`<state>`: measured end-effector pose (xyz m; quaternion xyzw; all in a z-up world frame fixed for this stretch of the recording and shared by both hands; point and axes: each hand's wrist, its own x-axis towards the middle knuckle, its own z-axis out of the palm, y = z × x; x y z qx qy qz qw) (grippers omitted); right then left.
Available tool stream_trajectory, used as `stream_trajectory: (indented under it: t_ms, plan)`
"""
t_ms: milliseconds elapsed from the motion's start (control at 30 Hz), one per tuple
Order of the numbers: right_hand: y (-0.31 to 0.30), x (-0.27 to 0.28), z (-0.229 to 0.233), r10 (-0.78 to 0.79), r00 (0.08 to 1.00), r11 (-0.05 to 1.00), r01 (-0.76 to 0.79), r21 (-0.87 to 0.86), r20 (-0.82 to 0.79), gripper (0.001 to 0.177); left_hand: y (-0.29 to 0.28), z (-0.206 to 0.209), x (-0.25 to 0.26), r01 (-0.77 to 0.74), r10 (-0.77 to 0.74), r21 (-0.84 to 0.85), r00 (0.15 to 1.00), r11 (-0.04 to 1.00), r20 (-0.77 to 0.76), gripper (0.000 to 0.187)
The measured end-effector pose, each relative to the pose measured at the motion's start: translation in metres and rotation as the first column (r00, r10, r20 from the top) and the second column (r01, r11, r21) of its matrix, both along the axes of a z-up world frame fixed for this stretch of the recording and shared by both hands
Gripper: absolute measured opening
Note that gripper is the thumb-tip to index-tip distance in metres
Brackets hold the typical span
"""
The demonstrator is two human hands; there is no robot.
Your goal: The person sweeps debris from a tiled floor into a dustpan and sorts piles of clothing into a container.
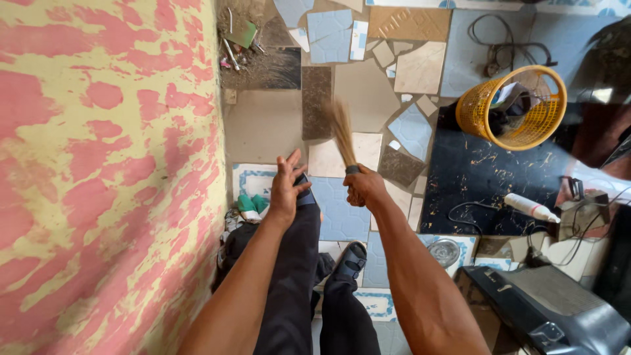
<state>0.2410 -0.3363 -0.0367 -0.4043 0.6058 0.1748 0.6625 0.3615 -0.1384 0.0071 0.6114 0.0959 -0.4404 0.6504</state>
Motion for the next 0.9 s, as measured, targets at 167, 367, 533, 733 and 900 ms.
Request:
stream_trajectory:
  t_ms: [167, 367, 533, 733, 900]
  plan:
    - [-0.032, -0.001, 0.081, -0.019, 1.000, 0.998, 0.018, -0.063, -0.006, 0.072, -0.001, 0.040, 0.027, 0.005, -0.005, 0.009, 1.000, 1.000, 0.019, 0.096]
    - [-0.054, -0.065, 0.040, -0.218, 0.961, 0.952, 0.171, -0.255, -0.170, 0.045, 0.028, 0.036, 0.080, -0.023, 0.020, 0.060, 0.999, 0.998, 0.036, 0.101]
    - [-0.001, 0.002, -0.054, -0.239, 0.954, 0.969, 0.223, -0.103, -0.180, 0.016, 0.050, 0.009, 0.108, -0.069, 0.067, 0.089, 0.998, 0.994, 0.020, 0.101]
    - [0.085, 0.150, -0.003, 0.019, 0.996, 1.000, -0.017, -0.026, 0.088, 0.058, 0.059, 0.001, 0.124, -0.070, 0.072, 0.061, 0.997, 0.996, -0.026, 0.099]
    - [0.086, 0.131, 0.074, -0.114, 0.981, 0.993, 0.116, 0.002, 0.156, 0.087, 0.051, 0.024, 0.133, -0.048, 0.051, 0.062, 0.998, 0.997, -0.045, 0.100]
